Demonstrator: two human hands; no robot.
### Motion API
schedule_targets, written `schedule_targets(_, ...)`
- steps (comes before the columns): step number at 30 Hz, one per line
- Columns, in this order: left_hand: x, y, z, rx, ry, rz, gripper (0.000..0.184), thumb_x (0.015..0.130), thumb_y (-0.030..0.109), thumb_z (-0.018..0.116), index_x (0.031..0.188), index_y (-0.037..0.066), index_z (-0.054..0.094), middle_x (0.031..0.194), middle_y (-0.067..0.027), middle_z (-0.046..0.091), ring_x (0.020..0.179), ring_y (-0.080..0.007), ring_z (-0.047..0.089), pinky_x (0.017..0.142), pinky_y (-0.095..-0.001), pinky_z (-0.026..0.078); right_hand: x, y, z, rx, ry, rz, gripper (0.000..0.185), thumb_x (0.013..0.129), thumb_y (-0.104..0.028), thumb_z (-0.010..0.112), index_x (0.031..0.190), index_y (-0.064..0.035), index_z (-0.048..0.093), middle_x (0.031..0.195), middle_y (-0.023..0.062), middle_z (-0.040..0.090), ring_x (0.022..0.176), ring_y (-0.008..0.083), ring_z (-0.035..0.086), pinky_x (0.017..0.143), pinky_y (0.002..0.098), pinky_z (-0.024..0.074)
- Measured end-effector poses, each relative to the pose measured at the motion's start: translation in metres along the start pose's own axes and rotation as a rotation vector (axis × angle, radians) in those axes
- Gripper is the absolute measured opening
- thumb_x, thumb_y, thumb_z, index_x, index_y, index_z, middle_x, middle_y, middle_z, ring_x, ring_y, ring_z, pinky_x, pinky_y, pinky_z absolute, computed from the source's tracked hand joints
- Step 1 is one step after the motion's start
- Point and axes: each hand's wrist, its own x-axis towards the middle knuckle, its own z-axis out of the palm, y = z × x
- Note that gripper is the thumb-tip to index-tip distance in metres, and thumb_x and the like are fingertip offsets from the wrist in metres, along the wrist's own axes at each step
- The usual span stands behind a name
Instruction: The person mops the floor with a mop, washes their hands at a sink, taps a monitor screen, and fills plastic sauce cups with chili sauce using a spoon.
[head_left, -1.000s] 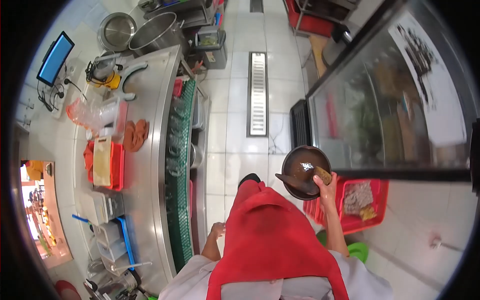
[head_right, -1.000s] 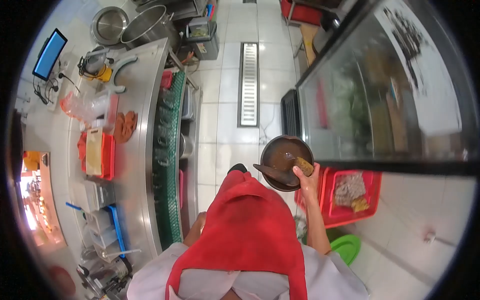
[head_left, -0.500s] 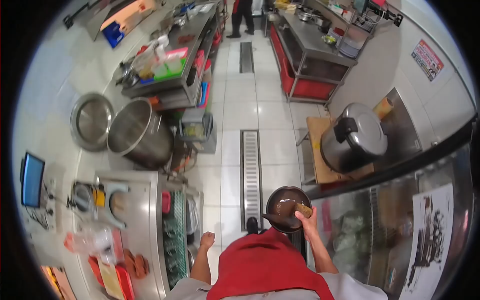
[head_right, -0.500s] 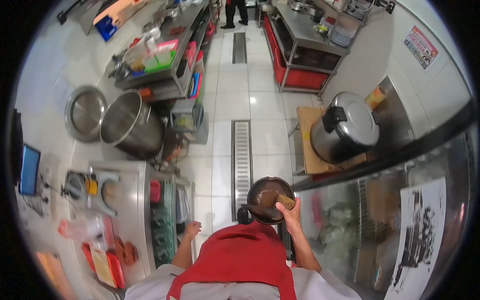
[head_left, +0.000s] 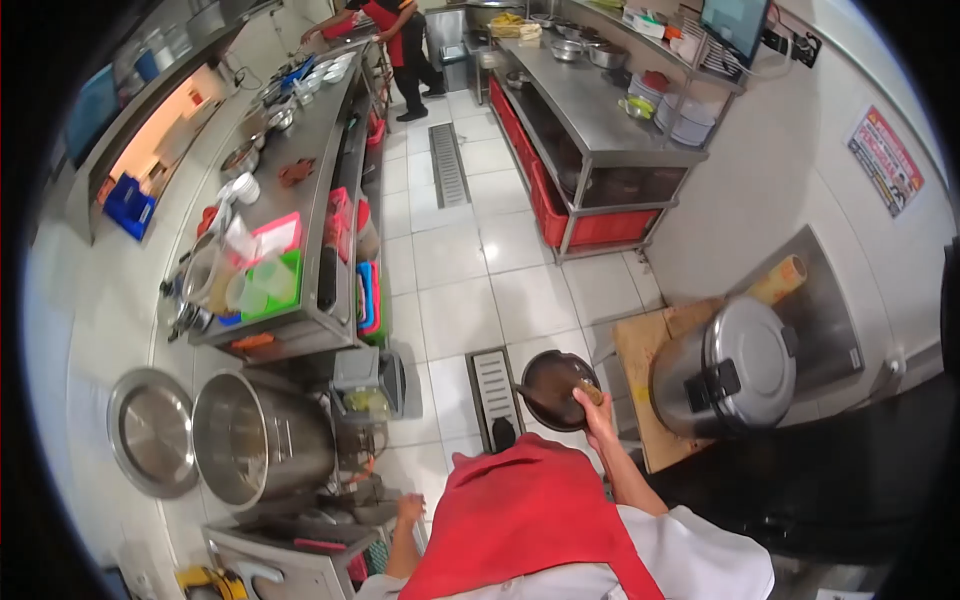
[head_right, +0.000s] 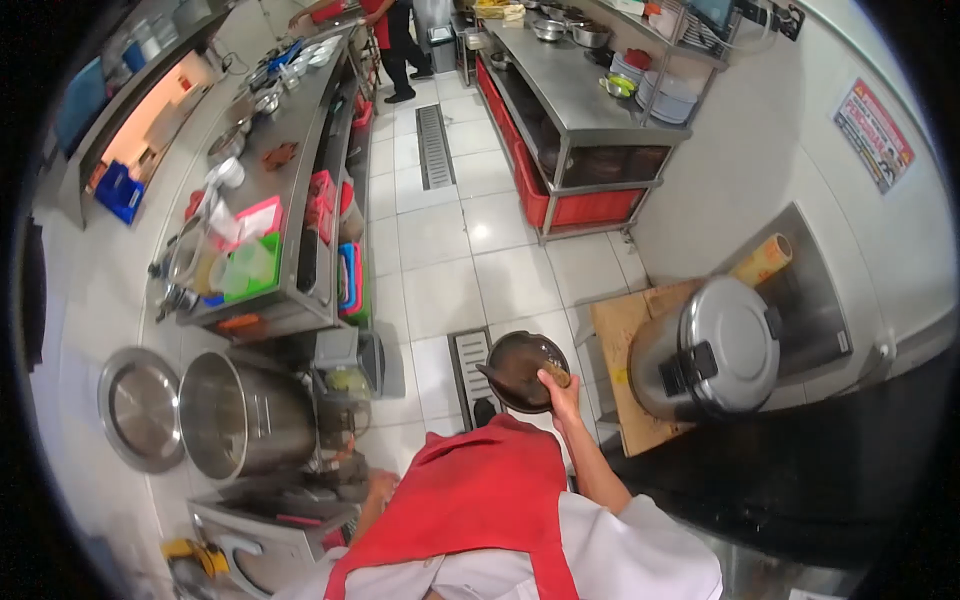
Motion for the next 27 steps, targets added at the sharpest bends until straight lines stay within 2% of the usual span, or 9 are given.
schedule_targets(7, 0.095, 0.117, -0.008, 0.204, -0.160, -0.142, 0.026, 0.097, 0.027, 0.058, 0.097, 0.003, 0.069, 0.087, -0.0111, 0.071, 0.074, -0.0212, 0.070, 0.064, -0.0378, 0.056, 0.234, -0.092, 0.190, 0.139, 0.016, 0.034, 0.060, 0.082, -0.024, 0.087, 0.128, 0.0005, 0.057, 0.115, 0.0145, 0.066, 0.103, 0.0269, 0.069, 0.079, 0.0440, 0.0641)
schedule_targets(10, 0.168, 0.185, -0.016, 0.265, -0.206, -0.102, 0.026, 0.098, 0.027, 0.057, 0.097, 0.003, 0.068, 0.087, -0.0105, 0.071, 0.074, -0.0213, 0.069, 0.063, -0.0384, 0.055, 0.346, -0.123, 0.241, 0.223, -0.117, 0.049, 0.091, 0.073, -0.033, 0.093, 0.135, -0.0025, 0.033, 0.129, 0.0197, 0.052, 0.107, 0.0333, 0.065, 0.079, 0.0482, 0.0639)
schedule_targets(13, 0.259, 0.264, -0.038, 0.389, -0.240, 0.074, 0.027, 0.099, 0.027, 0.056, 0.097, 0.003, 0.067, 0.087, -0.0098, 0.070, 0.074, -0.0213, 0.069, 0.062, -0.0391, 0.055, 0.417, -0.168, 0.303, 0.273, 0.127, 0.126, 0.102, 0.070, -0.031, 0.095, 0.141, -0.0037, 0.027, 0.135, 0.0212, 0.048, 0.115, 0.0358, 0.061, 0.088, 0.0529, 0.0611)
schedule_targets(15, 0.330, 0.327, -0.053, 0.457, -0.220, 0.276, 0.027, 0.100, 0.028, 0.055, 0.097, 0.003, 0.066, 0.088, -0.0094, 0.070, 0.074, -0.0214, 0.069, 0.062, -0.0396, 0.055, 0.493, -0.182, 0.323, 0.346, 0.131, 0.103, 0.111, 0.068, -0.031, 0.096, 0.145, -0.0027, 0.022, 0.138, 0.0232, 0.045, 0.118, 0.0381, 0.059, 0.093, 0.0544, 0.0593)
schedule_targets(18, 0.405, 0.424, -0.059, -0.120, -0.080, 0.168, 0.029, 0.104, 0.024, 0.051, 0.107, 0.003, 0.070, 0.095, -0.0139, 0.071, 0.086, -0.0230, 0.070, 0.072, -0.0368, 0.058, 0.576, -0.223, 0.356, 0.392, 0.258, 0.090, 0.118, 0.067, -0.031, 0.097, 0.148, 0.0004, 0.018, 0.140, 0.0246, 0.044, 0.121, 0.0392, 0.058, 0.095, 0.0545, 0.0587)
schedule_targets(21, 0.462, 0.518, -0.075, -0.036, -0.023, 0.372, 0.022, 0.102, 0.018, 0.059, 0.113, 0.001, 0.066, 0.099, -0.0069, 0.069, 0.084, -0.0162, 0.067, 0.070, -0.0320, 0.057, 0.663, -0.274, 0.398, 0.431, 0.413, 0.113, 0.125, 0.066, -0.032, 0.097, 0.151, 0.0032, 0.013, 0.143, 0.0260, 0.044, 0.122, 0.0382, 0.057, 0.096, 0.0540, 0.0581)
schedule_targets(23, 0.477, 0.580, -0.077, -0.075, 0.034, 0.354, 0.023, 0.102, 0.020, 0.059, 0.111, 0.000, 0.066, 0.095, -0.0091, 0.069, 0.082, -0.0167, 0.067, 0.074, -0.0313, 0.056, 0.751, -0.283, 0.410, 0.360, 0.541, 0.095, 0.123, 0.068, -0.030, 0.096, 0.151, 0.0049, 0.013, 0.142, 0.0254, 0.047, 0.123, 0.0355, 0.058, 0.096, 0.0522, 0.0579)
schedule_targets(25, 0.504, 0.600, -0.061, -0.116, 0.086, 0.307, 0.025, 0.104, 0.023, 0.057, 0.108, -0.001, 0.065, 0.092, -0.0092, 0.069, 0.080, -0.0163, 0.067, 0.073, -0.0301, 0.055, 0.822, -0.285, 0.403, 0.413, 0.289, 0.015, 0.114, 0.072, -0.028, 0.094, 0.151, 0.0053, 0.018, 0.142, 0.0246, 0.048, 0.122, 0.0349, 0.058, 0.097, 0.0500, 0.0578)
schedule_targets(27, 0.529, 0.587, -0.031, -0.232, 0.151, 0.186, 0.025, 0.105, 0.023, 0.055, 0.107, 0.000, 0.065, 0.092, -0.0089, 0.069, 0.079, -0.0161, 0.067, 0.071, -0.0302, 0.055, 0.891, -0.295, 0.408, 0.342, 0.257, -0.017, 0.105, 0.075, -0.028, 0.092, 0.150, 0.0028, 0.024, 0.143, 0.0212, 0.049, 0.122, 0.0325, 0.058, 0.096, 0.0489, 0.0579)
